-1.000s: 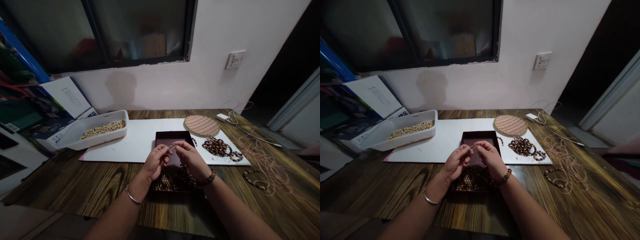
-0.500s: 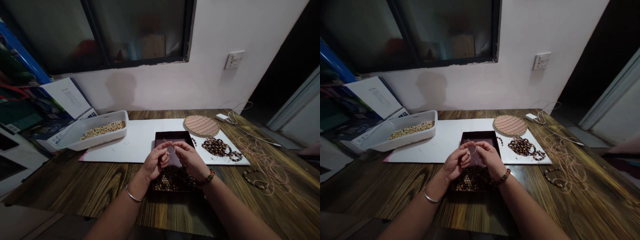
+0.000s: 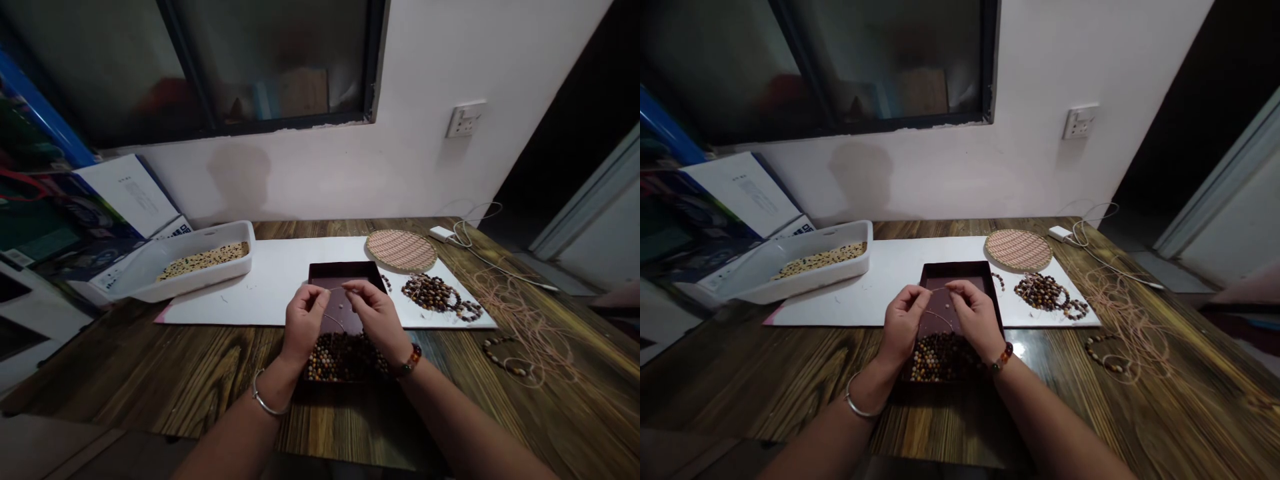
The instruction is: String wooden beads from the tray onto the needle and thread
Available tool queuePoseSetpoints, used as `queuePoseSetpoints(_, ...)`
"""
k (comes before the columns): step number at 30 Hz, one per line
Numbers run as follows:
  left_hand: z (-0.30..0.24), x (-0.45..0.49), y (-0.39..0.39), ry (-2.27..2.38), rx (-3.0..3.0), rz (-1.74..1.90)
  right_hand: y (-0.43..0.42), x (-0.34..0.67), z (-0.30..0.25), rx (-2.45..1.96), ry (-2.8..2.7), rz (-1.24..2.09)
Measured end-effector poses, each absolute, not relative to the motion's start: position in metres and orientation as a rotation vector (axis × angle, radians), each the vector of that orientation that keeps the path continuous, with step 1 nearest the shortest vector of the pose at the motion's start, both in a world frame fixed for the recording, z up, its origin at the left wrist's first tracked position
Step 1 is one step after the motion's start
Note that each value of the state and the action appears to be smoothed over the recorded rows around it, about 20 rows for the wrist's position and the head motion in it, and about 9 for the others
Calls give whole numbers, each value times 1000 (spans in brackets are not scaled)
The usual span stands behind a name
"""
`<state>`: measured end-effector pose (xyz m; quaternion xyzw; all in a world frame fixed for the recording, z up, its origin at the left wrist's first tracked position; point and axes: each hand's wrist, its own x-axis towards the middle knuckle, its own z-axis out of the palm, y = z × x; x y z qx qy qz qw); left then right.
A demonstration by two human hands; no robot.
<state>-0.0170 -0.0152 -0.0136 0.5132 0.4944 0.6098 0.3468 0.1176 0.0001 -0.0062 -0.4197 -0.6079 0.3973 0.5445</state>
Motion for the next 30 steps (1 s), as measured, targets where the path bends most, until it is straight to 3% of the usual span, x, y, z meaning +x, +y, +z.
queuePoseSetpoints(5, -10, -12, -16, 1208, 1426, 1464, -3, 115, -8, -917, -1501, 879)
queuePoseSetpoints(15, -6, -8, -16, 957, 882, 1300, -10, 114, -1, -937, -1654, 950)
queuePoseSetpoints(23, -2, -10, -17, 952, 906, 1275, -8, 114, 2, -967, -1437, 1134)
queuePoseSetpoints(30, -1, -17, -13, 829, 798, 1310, 0, 133, 15, -1085, -1301, 976)
